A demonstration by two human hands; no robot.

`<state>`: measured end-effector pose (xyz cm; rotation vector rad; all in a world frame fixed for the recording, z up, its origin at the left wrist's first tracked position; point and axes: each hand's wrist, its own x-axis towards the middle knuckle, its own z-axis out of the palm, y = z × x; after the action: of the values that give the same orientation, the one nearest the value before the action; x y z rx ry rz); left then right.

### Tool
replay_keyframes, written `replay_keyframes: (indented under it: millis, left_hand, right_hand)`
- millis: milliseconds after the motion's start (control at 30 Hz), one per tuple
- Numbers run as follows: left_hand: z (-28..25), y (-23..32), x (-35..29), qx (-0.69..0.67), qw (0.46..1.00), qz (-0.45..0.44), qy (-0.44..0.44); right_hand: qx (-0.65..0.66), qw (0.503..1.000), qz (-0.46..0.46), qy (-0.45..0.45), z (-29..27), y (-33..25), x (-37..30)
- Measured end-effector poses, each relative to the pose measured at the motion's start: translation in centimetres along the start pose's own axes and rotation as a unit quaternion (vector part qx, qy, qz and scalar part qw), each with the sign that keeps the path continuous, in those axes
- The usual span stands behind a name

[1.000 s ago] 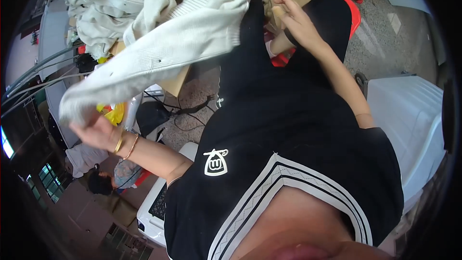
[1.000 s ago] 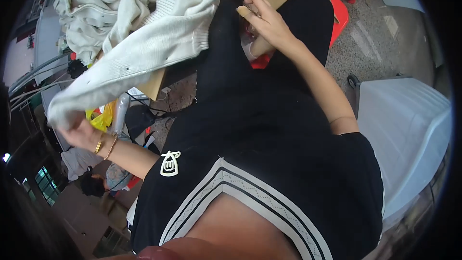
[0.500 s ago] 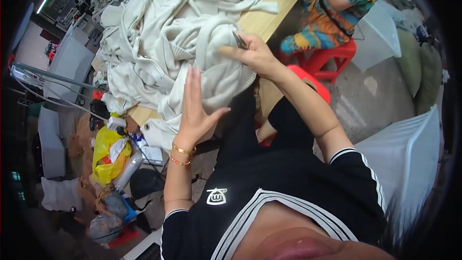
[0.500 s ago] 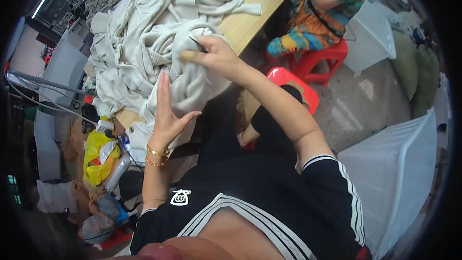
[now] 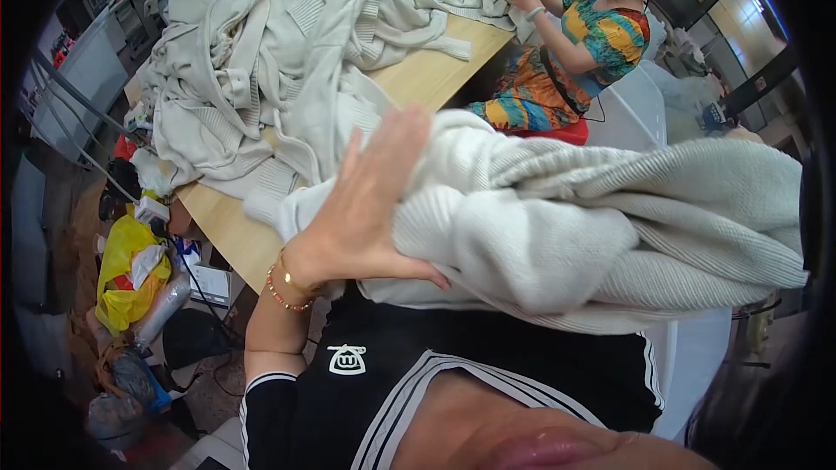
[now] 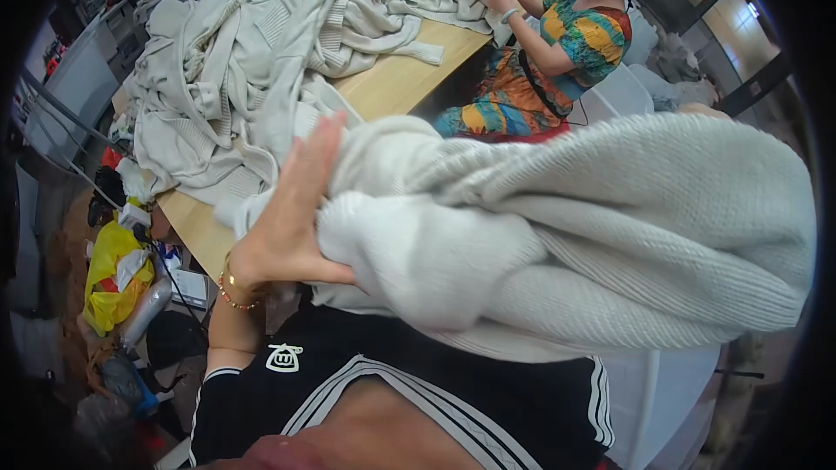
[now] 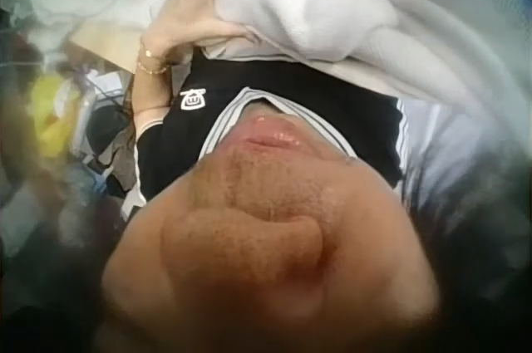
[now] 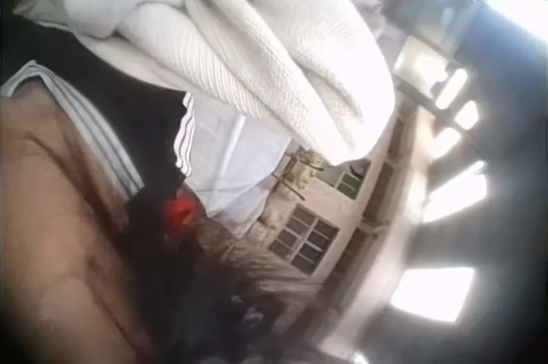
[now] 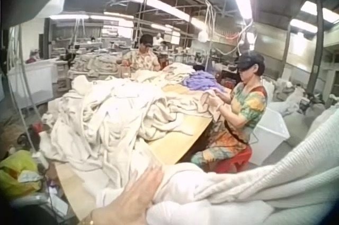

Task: Trimming loose threads from sweaters using small thread snips.

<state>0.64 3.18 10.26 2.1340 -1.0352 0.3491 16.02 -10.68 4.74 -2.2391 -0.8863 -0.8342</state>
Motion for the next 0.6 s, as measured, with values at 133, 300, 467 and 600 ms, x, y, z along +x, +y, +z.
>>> replay_keyframes:
  millis: [133,300,467,600]
  left_hand:
    - [5.0,-1.5,1.2,-0.143,0.976,-0.009,-0.162]
    - [9.8,-5.6,2.3,-0.444,0.862,-0.059,-0.237]
    - [13.2,-6.6,-1.4,-0.603,0.734,-0.258,-0.175]
    - [8.3,-6.6,-2.8,-0.659,0.649,-0.374,-0.063]
  right_hand:
    - [0.049,0.998,-0.005,-0.037,-0.6,2.4,-2.1]
    - [0.098,0.993,0.027,-0.062,-1.4,9.6,-3.4]
    - [0.165,0.981,0.034,-0.101,-3.1,10.9,-10.9]
    - [0.229,0.962,0.055,-0.140,1.5,20.0,-10.0]
